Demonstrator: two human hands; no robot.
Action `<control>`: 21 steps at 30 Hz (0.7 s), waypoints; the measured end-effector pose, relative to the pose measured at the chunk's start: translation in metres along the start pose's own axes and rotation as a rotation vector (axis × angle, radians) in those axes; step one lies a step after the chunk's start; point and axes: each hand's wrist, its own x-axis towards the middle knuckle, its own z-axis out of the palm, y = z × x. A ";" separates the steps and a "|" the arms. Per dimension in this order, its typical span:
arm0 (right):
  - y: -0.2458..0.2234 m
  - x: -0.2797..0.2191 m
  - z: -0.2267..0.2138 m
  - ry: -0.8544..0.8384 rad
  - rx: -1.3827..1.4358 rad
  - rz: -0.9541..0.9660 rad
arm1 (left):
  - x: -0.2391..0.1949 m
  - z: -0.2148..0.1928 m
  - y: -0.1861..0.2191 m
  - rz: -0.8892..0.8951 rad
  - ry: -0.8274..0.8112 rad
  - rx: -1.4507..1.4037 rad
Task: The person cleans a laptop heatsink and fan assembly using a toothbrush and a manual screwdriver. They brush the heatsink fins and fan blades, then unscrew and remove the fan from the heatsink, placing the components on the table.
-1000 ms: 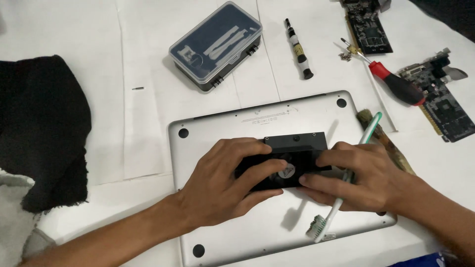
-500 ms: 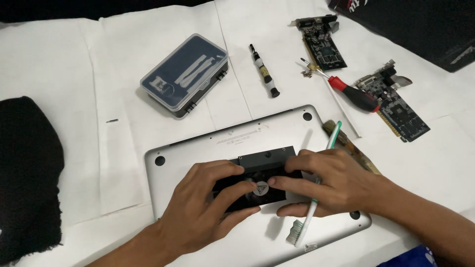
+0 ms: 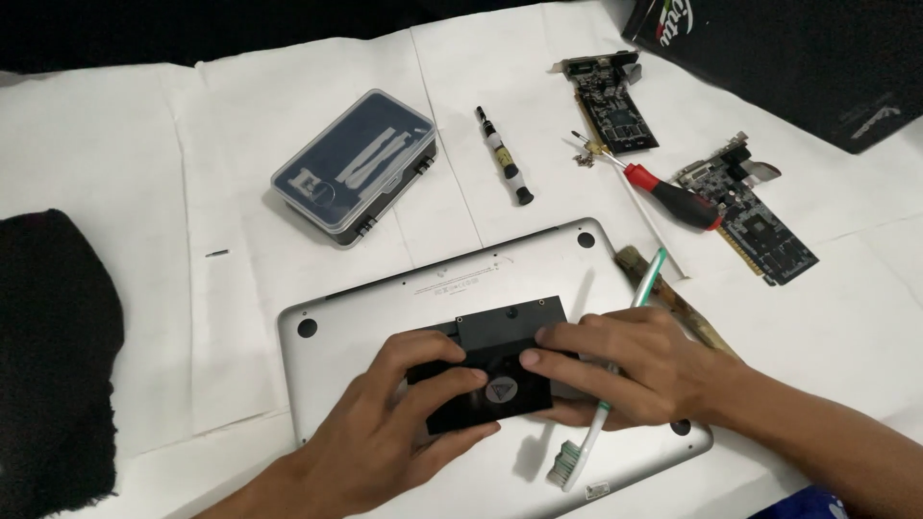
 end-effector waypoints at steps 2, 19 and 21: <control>0.001 -0.010 0.001 0.030 -0.011 -0.035 | 0.006 -0.004 0.014 -0.166 0.008 -0.203; 0.001 -0.021 0.004 0.137 0.047 -0.076 | 0.009 -0.007 0.029 -0.764 -0.193 -1.469; 0.002 -0.027 0.006 0.072 0.124 0.080 | 0.009 -0.006 0.026 -0.749 -0.122 -1.387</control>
